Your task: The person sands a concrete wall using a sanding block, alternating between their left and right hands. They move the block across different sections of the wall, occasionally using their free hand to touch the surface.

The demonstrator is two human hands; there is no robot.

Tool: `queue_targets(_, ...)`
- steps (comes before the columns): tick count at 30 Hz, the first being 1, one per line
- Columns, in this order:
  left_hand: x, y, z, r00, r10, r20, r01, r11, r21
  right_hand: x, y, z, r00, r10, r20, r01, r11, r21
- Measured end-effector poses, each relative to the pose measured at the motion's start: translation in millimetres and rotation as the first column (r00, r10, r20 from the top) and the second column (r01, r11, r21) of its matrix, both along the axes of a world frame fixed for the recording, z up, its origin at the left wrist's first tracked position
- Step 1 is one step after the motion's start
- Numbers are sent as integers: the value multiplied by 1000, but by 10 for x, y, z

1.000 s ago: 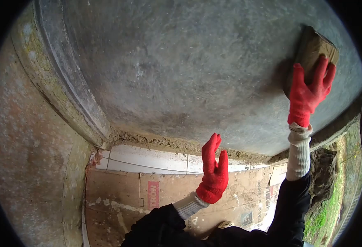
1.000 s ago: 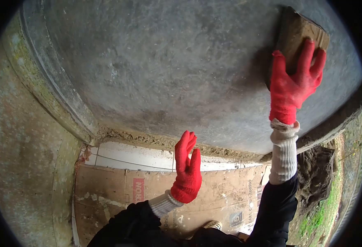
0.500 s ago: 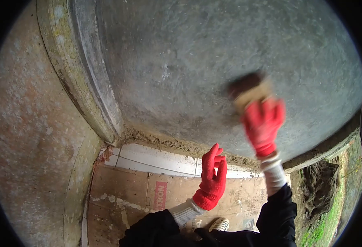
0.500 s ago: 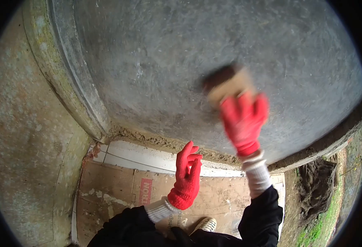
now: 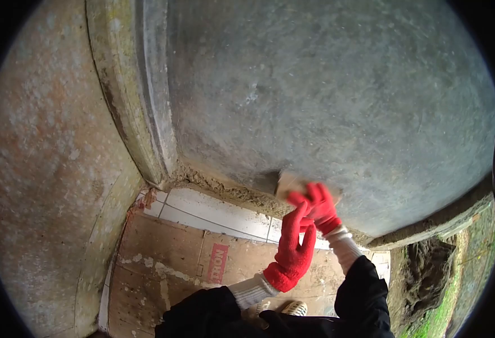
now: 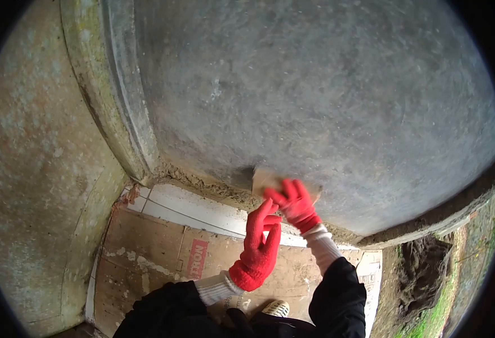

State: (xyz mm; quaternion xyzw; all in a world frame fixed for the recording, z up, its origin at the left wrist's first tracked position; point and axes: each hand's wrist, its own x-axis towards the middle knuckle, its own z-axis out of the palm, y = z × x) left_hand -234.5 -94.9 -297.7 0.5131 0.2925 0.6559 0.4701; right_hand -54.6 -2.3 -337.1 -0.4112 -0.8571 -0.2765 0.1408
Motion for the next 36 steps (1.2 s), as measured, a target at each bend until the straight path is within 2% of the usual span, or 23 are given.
queue_targets(1, 10, 5, -4, 1000, 8, 8, -8, 1000, -8, -116, -1, 403, 999, -39, 36, 31, 980, 198)
queue_targets(2, 14, 13, -16, 1000, -7, 10, 7, 1000, -13, -207, 58, 784, 984, -149, -95, 172, 928, 331)
queue_targets(3, 11, 17, -29, 1000, -22, 9, 22, 1000, -20, -361, 67, 1303, 955, -284, 91, 194, 824, 532)
queue_targets(5, 21, 56, -15, 999, -19, 27, 20, 999, -39, -483, 217, 2104, 957, -59, -284, 251, 659, 709)
queue_targets(8, 69, 116, 22, 998, -3, 57, 3, 1000, -10, -501, 361, 2492, 891, -105, -441, 429, 509, 746)
queue_targets(11, 79, 124, 61, 994, 33, 100, -29, 999, -35, -656, 216, 2041, 968, -244, -58, 215, 686, 695)
queue_targets(12, 64, 127, 57, 994, 34, 102, -31, 999, -32, -561, 268, 1457, 927, -285, -243, 368, 818, 443)
queue_targets(13, 29, 125, 45, 996, 59, 67, -58, 998, -23, -475, 288, 885, 628, -277, -728, 273, 954, -128)
queue_targets(14, -10, 130, 39, 996, 86, 31, -86, 996, -8, -433, 198, 366, 902, -144, -406, 154, 988, -7)
queue_targets(15, -29, 146, 44, 995, 95, 31, -95, 995, 7, -387, 157, 125, 918, 136, 372, -183, 979, 93)
queue_targets(16, -46, 155, 41, 991, 125, 39, -126, 992, 24, -278, 165, -94, 917, 141, 372, -194, 975, 110)
queue_targets(18, -100, 165, -6, 990, 140, 25, -140, 990, -3, -86, 270, -360, 985, 90, 146, -79, 993, -85)
queue_targets(20, -104, 179, 23, 991, 127, 50, -125, 992, -27, -427, 192, 630, 999, -22, 23, 15, 958, 286)
queue_targets(21, -103, 180, 34, 993, 100, 69, -97, 994, -42, -606, 218, 1092, 941, -278, -191, 313, 931, 187)
queue_targets(22, -86, 184, 48, 994, 77, 72, -74, 996, -42, -745, 207, 1641, 972, -232, 44, 170, 816, 553)
queue_targets(24, -46, 182, 84, 994, 47, 102, -41, 998, -53, -819, 283, 2430, 971, -165, -176, 240, 726, 645)
queue_targets(26, -16, 192, 116, 991, 35, 130, -30, 999, -37, -814, 384, 2645, 968, -97, -232, 236, 667, 707)
queue_targets(28, -23, 182, 139, 990, 49, 134, -44, 998, -42, -825, 433, 2604, 971, -180, -154, 234, 614, 754)
queue_targets(30, -43, 207, 146, 987, 72, 140, -67, 997, -40, -926, 326, 2059, 972, -235, -8, 178, 713, 678)
queue_targets(31, -61, 219, 140, 987, 102, 123, -99, 995, -30, -850, 380, 1480, 926, -230, -299, 336, 862, 380)
queue_targets(32, -85, 210, 135, 986, 132, 105, -130, 991, -19, -656, 415, 850, 852, -180, -492, 224, 974, 31)
queue_targets(33, -114, 196, 154, 985, 136, 105, -136, 991, -13, -600, 348, 455, 997, -46, 61, 37, 990, 137)
queue_targets(36, -189, 171, 205, 981, 135, 139, -140, 990, 31, -485, 353, 178, 994, -53, 91, 47, 997, 69)
